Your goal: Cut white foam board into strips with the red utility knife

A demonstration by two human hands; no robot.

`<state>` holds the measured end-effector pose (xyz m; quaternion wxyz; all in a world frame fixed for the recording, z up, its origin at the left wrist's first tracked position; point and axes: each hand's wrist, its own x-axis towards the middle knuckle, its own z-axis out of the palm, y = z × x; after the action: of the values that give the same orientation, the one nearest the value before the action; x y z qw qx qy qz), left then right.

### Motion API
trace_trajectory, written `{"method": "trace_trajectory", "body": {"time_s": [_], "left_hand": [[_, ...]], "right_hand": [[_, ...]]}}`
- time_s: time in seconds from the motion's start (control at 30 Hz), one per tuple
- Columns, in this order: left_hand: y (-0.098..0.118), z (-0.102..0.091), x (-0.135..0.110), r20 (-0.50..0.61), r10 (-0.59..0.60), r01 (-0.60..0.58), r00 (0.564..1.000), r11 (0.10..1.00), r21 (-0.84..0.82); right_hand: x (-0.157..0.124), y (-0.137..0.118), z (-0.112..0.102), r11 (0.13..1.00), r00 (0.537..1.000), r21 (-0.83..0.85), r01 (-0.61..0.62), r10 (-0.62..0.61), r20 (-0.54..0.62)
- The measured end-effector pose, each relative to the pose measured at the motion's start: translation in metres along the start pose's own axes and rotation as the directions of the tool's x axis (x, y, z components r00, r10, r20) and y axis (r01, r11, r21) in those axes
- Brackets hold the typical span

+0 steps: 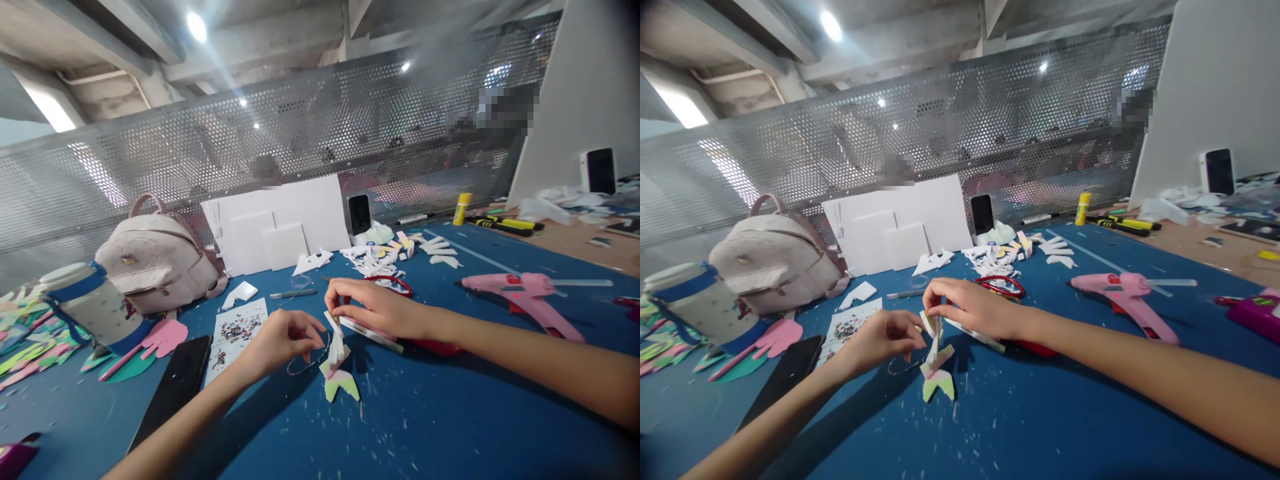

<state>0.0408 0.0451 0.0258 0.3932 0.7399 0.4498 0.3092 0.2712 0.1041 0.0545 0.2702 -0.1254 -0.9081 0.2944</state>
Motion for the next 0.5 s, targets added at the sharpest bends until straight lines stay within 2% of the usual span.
{"method": "trace_trajectory", "body": {"time_s": [0.07, 0.2, 0.5], "left_hand": [[-0.008, 0.003, 0.0, 0.03, -0.018, 0.016, 0.999, 0.999, 0.047], [-0.014, 0.015, 0.0, 0.009, -0.016, 0.015, 1.0, 0.995, 0.098], [-0.008, 0.03, -0.004, -0.053, 0.006, 0.009, 0.999, 0.961, 0.278]], "right_hand": [[0.0, 0.001, -0.002, 1.0, 1.0, -0.007, 0.01, -0.01, 0.024], [0.0, 0.001, -0.005, 1.0, 0.999, -0.016, 0.012, -0.011, 0.053], [0.001, -0.001, -0.009, 1.0, 0.994, -0.03, 0.004, -0.001, 0.106]]}}
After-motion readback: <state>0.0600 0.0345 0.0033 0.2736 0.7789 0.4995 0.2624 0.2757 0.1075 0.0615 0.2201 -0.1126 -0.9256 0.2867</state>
